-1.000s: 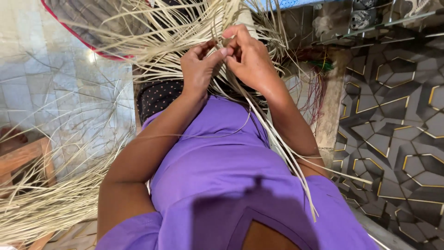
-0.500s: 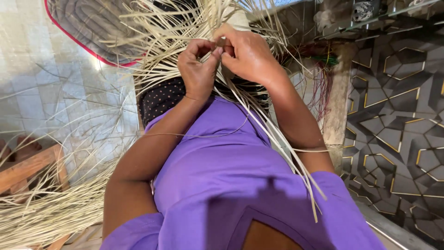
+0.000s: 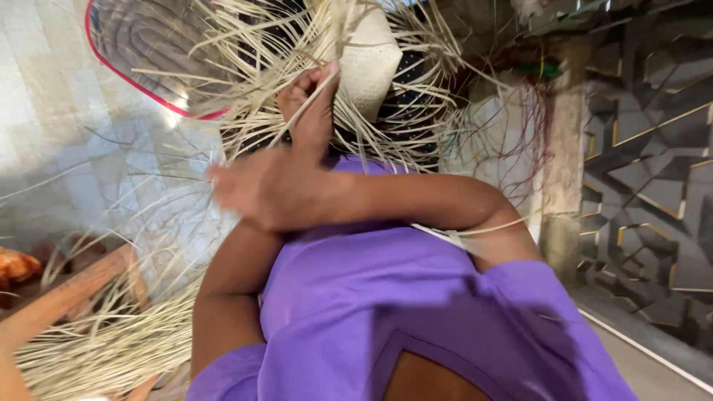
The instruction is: Weaving and braiding thin natural fibers to assemble a decorative flower-like object.
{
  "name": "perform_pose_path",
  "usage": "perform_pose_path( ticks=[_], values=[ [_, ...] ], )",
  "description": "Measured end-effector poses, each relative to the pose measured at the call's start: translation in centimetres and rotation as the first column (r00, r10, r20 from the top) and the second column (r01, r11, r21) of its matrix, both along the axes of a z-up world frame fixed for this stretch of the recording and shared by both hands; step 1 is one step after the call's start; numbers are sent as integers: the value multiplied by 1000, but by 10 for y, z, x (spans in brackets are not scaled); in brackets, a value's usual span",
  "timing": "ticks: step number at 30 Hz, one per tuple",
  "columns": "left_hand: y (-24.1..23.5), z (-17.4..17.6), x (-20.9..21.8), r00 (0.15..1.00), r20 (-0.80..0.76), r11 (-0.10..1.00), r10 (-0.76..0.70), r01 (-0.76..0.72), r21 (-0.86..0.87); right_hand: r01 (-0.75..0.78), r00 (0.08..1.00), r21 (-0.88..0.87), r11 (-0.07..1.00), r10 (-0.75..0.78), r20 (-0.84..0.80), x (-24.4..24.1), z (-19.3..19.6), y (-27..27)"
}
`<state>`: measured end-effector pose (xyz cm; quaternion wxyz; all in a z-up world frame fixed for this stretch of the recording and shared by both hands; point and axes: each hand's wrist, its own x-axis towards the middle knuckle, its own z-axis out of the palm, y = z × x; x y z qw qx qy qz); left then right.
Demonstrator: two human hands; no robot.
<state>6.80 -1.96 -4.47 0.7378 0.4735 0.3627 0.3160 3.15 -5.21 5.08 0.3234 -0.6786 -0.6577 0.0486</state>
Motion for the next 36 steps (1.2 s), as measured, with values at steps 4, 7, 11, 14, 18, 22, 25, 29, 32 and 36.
perform_pose_path(
  ticks=[4, 7, 11, 14, 18, 22, 25, 29, 32, 36],
  values=[
    [4, 18, -20, 982, 101, 972, -162, 141, 186, -320, 946, 48, 946, 317, 61, -28, -9, 13],
    [1, 28, -21, 971, 175, 986, -162, 152, 70, -302, 951, 3, 953, 301, 71, -33, -18, 16],
    [0, 30, -16, 982, 163, 995, -96, 95, 11, -369, 920, -95, 925, 378, 101, -43, -23, 15],
    [2, 24, -16, 986, 50, 975, -160, 150, 165, -552, 829, 6, 834, 550, -101, -49, -7, 6],
    [3, 27, -17, 964, 210, 981, -165, 138, 139, -617, 767, 122, 777, 629, -129, -39, 20, 1],
    [10, 64, -26, 969, -194, 986, -155, 140, -93, -553, 753, 286, 783, 616, -232, -8, 35, -12],
    [25, 62, -57, 898, -436, 995, -58, 90, 53, -313, 900, 244, 918, 369, -233, 46, 48, -33],
    [34, 61, -91, 840, -447, 945, -308, 214, -249, 411, 902, -161, 897, -426, -74, 120, 32, -70],
    [11, 102, -103, 701, -209, 710, -682, 703, 41, 355, 874, -465, 811, -464, -143, 123, 23, -67],
    [24, 107, -68, 946, -197, 597, -256, 315, 738, 229, 858, -473, 851, -406, -314, 113, 9, -59]
  ],
)
